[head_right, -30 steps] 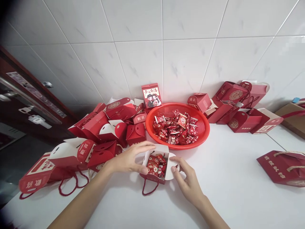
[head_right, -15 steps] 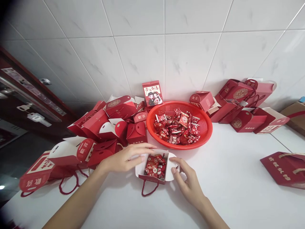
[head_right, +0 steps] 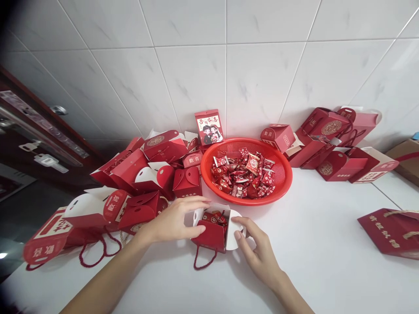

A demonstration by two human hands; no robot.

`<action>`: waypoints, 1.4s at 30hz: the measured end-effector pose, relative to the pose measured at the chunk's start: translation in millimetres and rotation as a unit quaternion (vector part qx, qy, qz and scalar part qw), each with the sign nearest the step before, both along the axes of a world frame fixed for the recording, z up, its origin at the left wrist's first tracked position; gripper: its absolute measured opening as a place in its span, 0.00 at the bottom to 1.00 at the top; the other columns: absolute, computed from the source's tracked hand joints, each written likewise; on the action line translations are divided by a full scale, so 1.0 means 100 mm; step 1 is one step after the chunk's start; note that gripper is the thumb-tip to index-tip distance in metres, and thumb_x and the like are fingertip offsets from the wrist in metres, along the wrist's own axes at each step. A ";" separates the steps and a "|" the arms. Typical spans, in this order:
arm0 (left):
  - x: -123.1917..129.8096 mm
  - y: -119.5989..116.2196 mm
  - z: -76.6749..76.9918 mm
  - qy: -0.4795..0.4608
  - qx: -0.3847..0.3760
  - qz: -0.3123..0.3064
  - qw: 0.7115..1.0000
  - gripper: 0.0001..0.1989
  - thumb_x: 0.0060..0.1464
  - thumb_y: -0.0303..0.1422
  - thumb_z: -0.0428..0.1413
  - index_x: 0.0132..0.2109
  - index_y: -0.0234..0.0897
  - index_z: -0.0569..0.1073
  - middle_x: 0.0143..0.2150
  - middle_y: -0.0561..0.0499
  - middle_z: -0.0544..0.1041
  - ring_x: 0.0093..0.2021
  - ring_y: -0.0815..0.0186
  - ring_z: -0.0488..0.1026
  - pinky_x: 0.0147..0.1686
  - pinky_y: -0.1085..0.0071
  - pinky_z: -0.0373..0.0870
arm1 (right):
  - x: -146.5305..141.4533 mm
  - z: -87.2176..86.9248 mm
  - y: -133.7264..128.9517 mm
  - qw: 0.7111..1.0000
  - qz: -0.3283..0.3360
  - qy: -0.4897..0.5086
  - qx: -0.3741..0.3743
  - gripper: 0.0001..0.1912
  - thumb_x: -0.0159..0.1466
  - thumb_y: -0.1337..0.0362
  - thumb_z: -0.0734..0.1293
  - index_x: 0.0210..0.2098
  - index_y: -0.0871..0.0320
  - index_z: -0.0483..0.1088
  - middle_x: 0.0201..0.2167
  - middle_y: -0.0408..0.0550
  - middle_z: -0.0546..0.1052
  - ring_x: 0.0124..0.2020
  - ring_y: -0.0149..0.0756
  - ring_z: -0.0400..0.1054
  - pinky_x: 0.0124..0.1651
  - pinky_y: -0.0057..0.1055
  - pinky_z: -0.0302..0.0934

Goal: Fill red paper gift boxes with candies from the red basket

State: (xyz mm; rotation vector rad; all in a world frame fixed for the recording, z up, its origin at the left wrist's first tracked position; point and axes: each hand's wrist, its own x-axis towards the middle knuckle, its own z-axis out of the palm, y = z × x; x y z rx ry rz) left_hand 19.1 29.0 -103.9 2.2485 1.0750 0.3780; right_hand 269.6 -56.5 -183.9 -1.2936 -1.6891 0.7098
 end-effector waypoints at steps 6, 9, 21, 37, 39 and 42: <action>0.20 -0.19 -0.09 -0.030 0.023 0.029 0.999 0.11 0.49 0.26 0.60 0.39 0.40 0.69 0.61 0.44 0.69 0.52 0.57 0.76 0.52 0.61 0.74 | 0.01 0.02 0.00 1.000 -0.008 -0.012 0.015 0.14 0.72 0.57 0.62 0.51 0.54 0.73 0.44 0.49 0.81 0.35 0.36 0.74 0.38 0.32 0.71; 0.20 -0.21 -0.16 -0.063 0.040 0.013 0.997 0.10 0.49 0.25 0.60 0.37 0.40 0.67 0.56 0.44 0.67 0.48 0.60 0.76 0.47 0.65 0.75 | 0.01 0.03 0.00 1.000 -0.003 -0.010 0.016 0.14 0.72 0.57 0.62 0.51 0.54 0.72 0.44 0.49 0.81 0.36 0.36 0.75 0.39 0.32 0.71; -0.01 -0.18 -0.12 -0.083 0.146 -0.084 0.982 0.14 0.51 0.20 0.51 0.44 0.38 0.69 0.51 0.44 0.74 0.53 0.58 0.73 0.61 0.57 0.67 | -0.02 0.04 -0.02 1.000 0.008 -0.011 0.027 0.13 0.73 0.59 0.62 0.52 0.54 0.72 0.41 0.46 0.80 0.31 0.33 0.71 0.37 0.29 0.70; -0.05 -0.17 -0.22 -0.106 0.131 -0.098 0.981 0.15 0.48 0.18 0.49 0.41 0.38 0.72 0.46 0.47 0.78 0.58 0.55 0.72 0.64 0.55 0.65 | -0.02 -0.03 -0.01 0.996 0.035 -0.038 0.079 0.22 0.74 0.62 0.61 0.66 0.45 0.61 0.60 0.50 0.73 0.54 0.40 0.73 0.48 0.31 0.72; 0.00 -0.18 -0.21 -0.084 0.136 -0.091 0.983 0.15 0.49 0.18 0.50 0.42 0.38 0.72 0.45 0.46 0.77 0.55 0.56 0.73 0.59 0.59 0.70 | -0.03 -0.05 -0.02 0.996 0.042 -0.026 0.069 0.24 0.74 0.62 0.60 0.68 0.44 0.58 0.59 0.50 0.74 0.49 0.38 0.75 0.47 0.31 0.73; 0.07 -0.20 -0.25 -0.084 0.135 -0.082 0.984 0.18 0.50 0.17 0.50 0.45 0.37 0.73 0.46 0.46 0.75 0.51 0.59 0.73 0.52 0.65 0.73 | -0.04 -0.08 -0.03 0.996 0.046 0.014 0.078 0.28 0.75 0.59 0.60 0.72 0.44 0.51 0.59 0.53 0.73 0.44 0.37 0.76 0.45 0.33 0.74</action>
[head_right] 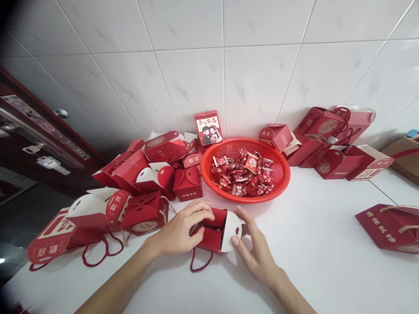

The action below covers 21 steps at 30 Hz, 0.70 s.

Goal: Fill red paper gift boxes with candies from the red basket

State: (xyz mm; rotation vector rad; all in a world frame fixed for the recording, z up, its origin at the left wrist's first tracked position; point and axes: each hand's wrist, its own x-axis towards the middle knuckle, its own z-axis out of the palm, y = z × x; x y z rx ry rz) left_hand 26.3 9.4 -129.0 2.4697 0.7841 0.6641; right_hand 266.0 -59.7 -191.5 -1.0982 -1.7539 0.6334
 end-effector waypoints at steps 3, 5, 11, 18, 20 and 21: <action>0.04 -0.02 -0.08 -0.033 0.007 0.017 0.999 0.21 0.51 0.18 0.51 0.51 0.38 0.71 0.50 0.45 0.75 0.52 0.59 0.72 0.53 0.64 0.73 | -0.01 -0.01 -0.01 0.999 0.014 0.035 0.035 0.31 0.74 0.54 0.61 0.72 0.46 0.49 0.60 0.56 0.72 0.45 0.39 0.76 0.46 0.35 0.74; 0.05 -0.03 -0.14 -0.062 0.014 0.034 0.997 0.23 0.51 0.19 0.51 0.54 0.38 0.69 0.51 0.45 0.75 0.53 0.59 0.72 0.54 0.63 0.72 | -0.03 0.00 -0.01 0.998 0.015 0.021 0.060 0.29 0.73 0.54 0.62 0.71 0.48 0.53 0.59 0.57 0.73 0.49 0.42 0.75 0.49 0.37 0.74; 0.06 -0.05 -0.21 -0.119 0.018 0.072 0.990 0.21 0.54 0.23 0.53 0.55 0.37 0.66 0.50 0.43 0.75 0.52 0.58 0.73 0.53 0.62 0.72 | -0.13 0.04 -0.02 0.981 0.021 -0.120 0.149 0.20 0.72 0.59 0.64 0.62 0.54 0.67 0.65 0.59 0.68 0.64 0.49 0.65 0.61 0.44 0.65; -0.02 -0.01 -0.27 -0.150 -0.090 -0.038 0.984 0.25 0.62 0.34 0.50 0.65 0.38 0.65 0.64 0.40 0.71 0.64 0.52 0.67 0.65 0.54 0.63 | -0.17 0.02 0.04 0.976 -0.014 -0.142 0.166 0.15 0.71 0.65 0.65 0.57 0.56 0.70 0.61 0.60 0.71 0.60 0.46 0.67 0.57 0.42 0.67; -0.04 0.00 -0.30 -0.155 -0.125 -0.029 0.979 0.24 0.65 0.33 0.47 0.66 0.40 0.64 0.68 0.42 0.69 0.68 0.54 0.64 0.68 0.54 0.59 | -0.17 0.03 0.06 0.976 -0.013 -0.143 0.167 0.15 0.71 0.66 0.65 0.56 0.56 0.70 0.61 0.60 0.71 0.60 0.46 0.67 0.57 0.42 0.67; -0.05 0.00 -0.32 -0.157 -0.138 -0.021 0.978 0.23 0.66 0.33 0.47 0.66 0.41 0.65 0.68 0.42 0.68 0.69 0.54 0.63 0.69 0.54 0.58 | -0.16 0.04 0.06 0.975 -0.012 -0.144 0.167 0.15 0.71 0.66 0.65 0.56 0.56 0.69 0.61 0.60 0.71 0.59 0.46 0.67 0.57 0.42 0.67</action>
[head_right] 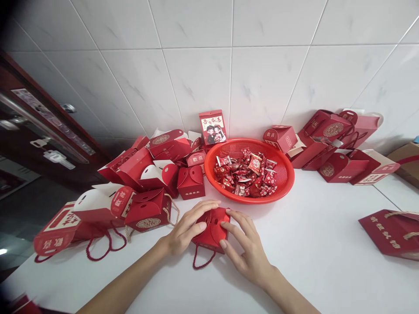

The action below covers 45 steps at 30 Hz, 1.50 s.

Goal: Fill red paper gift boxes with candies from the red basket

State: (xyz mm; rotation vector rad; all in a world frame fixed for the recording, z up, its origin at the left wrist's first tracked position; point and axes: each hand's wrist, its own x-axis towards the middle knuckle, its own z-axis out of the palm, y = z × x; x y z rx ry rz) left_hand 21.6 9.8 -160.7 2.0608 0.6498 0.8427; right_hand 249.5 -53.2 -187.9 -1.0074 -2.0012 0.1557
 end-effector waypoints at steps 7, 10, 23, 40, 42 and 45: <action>0.03 0.01 -0.05 0.012 0.006 0.063 0.998 0.24 0.61 0.29 0.54 0.64 0.40 0.67 0.69 0.40 0.67 0.69 0.53 0.63 0.68 0.53 0.61 | -0.03 0.04 0.06 1.000 0.023 0.009 -0.008 0.15 0.69 0.68 0.64 0.55 0.57 0.69 0.61 0.60 0.71 0.60 0.46 0.67 0.58 0.42 0.66; 0.07 0.00 -0.07 0.018 -0.006 0.079 0.997 0.23 0.61 0.28 0.54 0.63 0.39 0.69 0.68 0.39 0.67 0.69 0.53 0.64 0.68 0.53 0.61 | -0.06 0.02 0.08 0.999 0.016 0.028 -0.014 0.15 0.69 0.68 0.64 0.55 0.56 0.69 0.62 0.59 0.71 0.60 0.45 0.67 0.59 0.42 0.66; 0.19 -0.10 0.12 -0.011 -0.154 0.157 0.975 0.20 0.51 0.26 0.61 0.53 0.39 0.76 0.57 0.44 0.77 0.60 0.55 0.72 0.63 0.57 0.67 | -0.01 -0.04 0.02 0.996 -0.016 0.064 -0.059 0.20 0.70 0.65 0.63 0.61 0.54 0.65 0.65 0.60 0.68 0.65 0.48 0.66 0.59 0.42 0.67; 0.09 -0.03 0.08 0.049 -0.225 0.187 0.955 0.26 0.54 0.44 0.63 0.58 0.39 0.73 0.61 0.42 0.75 0.60 0.51 0.72 0.62 0.54 0.68 | -0.03 0.03 0.02 0.927 -0.083 0.176 -0.321 0.27 0.63 0.42 0.66 0.21 0.54 0.57 0.19 0.41 0.67 0.24 0.34 0.62 0.30 0.31 0.57; 0.05 0.01 0.06 0.036 -0.270 0.173 0.947 0.26 0.56 0.46 0.63 0.58 0.40 0.73 0.62 0.42 0.74 0.63 0.51 0.71 0.62 0.54 0.67 | -0.03 0.04 0.02 0.924 -0.082 0.176 -0.329 0.27 0.63 0.42 0.67 0.21 0.54 0.57 0.19 0.41 0.66 0.24 0.34 0.61 0.31 0.31 0.57; 0.03 0.04 0.05 0.015 -0.323 0.143 0.935 0.25 0.54 0.44 0.65 0.57 0.40 0.75 0.62 0.43 0.75 0.64 0.51 0.70 0.64 0.54 0.66 | -0.04 0.06 0.02 0.921 -0.079 0.177 -0.338 0.28 0.63 0.42 0.67 0.20 0.54 0.56 0.18 0.41 0.65 0.24 0.33 0.61 0.30 0.31 0.57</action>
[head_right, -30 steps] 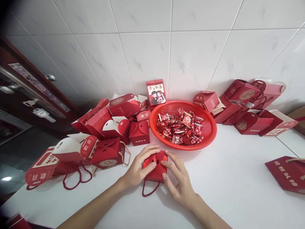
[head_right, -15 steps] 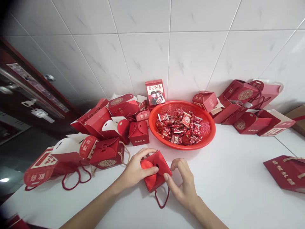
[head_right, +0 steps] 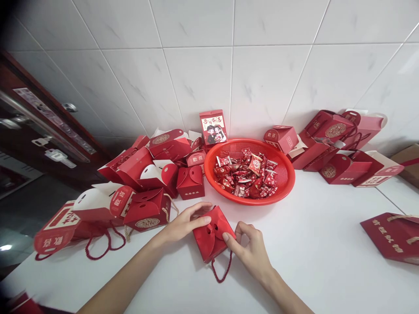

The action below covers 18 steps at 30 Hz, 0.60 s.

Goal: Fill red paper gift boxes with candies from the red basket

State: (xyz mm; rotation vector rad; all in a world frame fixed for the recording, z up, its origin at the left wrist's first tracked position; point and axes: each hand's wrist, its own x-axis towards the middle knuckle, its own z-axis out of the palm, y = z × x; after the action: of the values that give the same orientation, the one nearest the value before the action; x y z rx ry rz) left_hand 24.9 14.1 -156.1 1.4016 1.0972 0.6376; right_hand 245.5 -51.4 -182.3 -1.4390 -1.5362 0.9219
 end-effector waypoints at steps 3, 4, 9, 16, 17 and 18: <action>0.02 -0.01 0.01 -0.017 -0.011 -0.006 1.000 0.24 0.54 0.42 0.65 0.56 0.39 0.75 0.60 0.43 0.77 0.62 0.52 0.72 0.64 0.54 0.65 | 0.00 0.00 0.00 1.000 0.001 0.002 -0.006 0.28 0.63 0.42 0.66 0.20 0.54 0.55 0.17 0.40 0.64 0.23 0.33 0.59 0.29 0.30 0.56; 0.03 -0.01 0.01 -0.019 -0.011 -0.006 1.000 0.24 0.54 0.42 0.65 0.56 0.39 0.75 0.60 0.43 0.77 0.62 0.52 0.72 0.64 0.54 0.65 | 0.00 0.00 0.00 1.000 0.000 0.002 -0.007 0.28 0.62 0.41 0.66 0.19 0.54 0.55 0.17 0.40 0.63 0.22 0.33 0.58 0.29 0.30 0.55; 0.06 -0.02 -0.03 -0.036 -0.023 -0.013 0.999 0.24 0.55 0.41 0.64 0.57 0.39 0.75 0.62 0.44 0.76 0.62 0.52 0.72 0.63 0.55 0.66 | 0.00 -0.05 -0.01 1.000 -0.006 -0.020 -0.023 0.31 0.63 0.39 0.64 0.18 0.54 0.52 0.16 0.40 0.60 0.23 0.33 0.55 0.30 0.31 0.54; 0.10 -0.06 -0.05 -0.058 -0.048 -0.038 0.996 0.28 0.60 0.38 0.59 0.67 0.44 0.68 0.69 0.47 0.69 0.68 0.54 0.66 0.67 0.56 0.62 | 0.01 -0.07 -0.01 0.999 -0.026 -0.034 -0.007 0.33 0.64 0.37 0.62 0.17 0.54 0.53 0.16 0.41 0.62 0.23 0.34 0.57 0.32 0.33 0.56; 0.10 -0.07 -0.04 -0.058 -0.036 -0.040 0.997 0.28 0.60 0.38 0.58 0.67 0.45 0.68 0.70 0.48 0.67 0.69 0.55 0.65 0.68 0.56 0.61 | 0.02 -0.07 0.00 0.999 -0.033 -0.034 0.000 0.33 0.64 0.37 0.62 0.17 0.54 0.54 0.16 0.41 0.62 0.23 0.34 0.57 0.32 0.33 0.57; 0.11 -0.07 -0.03 -0.055 -0.020 -0.039 0.997 0.28 0.60 0.37 0.58 0.67 0.45 0.68 0.71 0.49 0.67 0.70 0.55 0.63 0.69 0.57 0.60 | 0.03 -0.06 0.00 0.999 -0.040 -0.034 0.007 0.32 0.64 0.37 0.63 0.17 0.54 0.55 0.16 0.42 0.63 0.23 0.34 0.58 0.32 0.32 0.57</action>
State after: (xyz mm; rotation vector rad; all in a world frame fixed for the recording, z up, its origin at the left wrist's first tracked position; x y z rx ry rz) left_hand 35.9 6.6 -158.8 1.3521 0.9578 0.6253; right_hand 248.1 -51.3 -188.6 -1.5245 -1.5203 0.8216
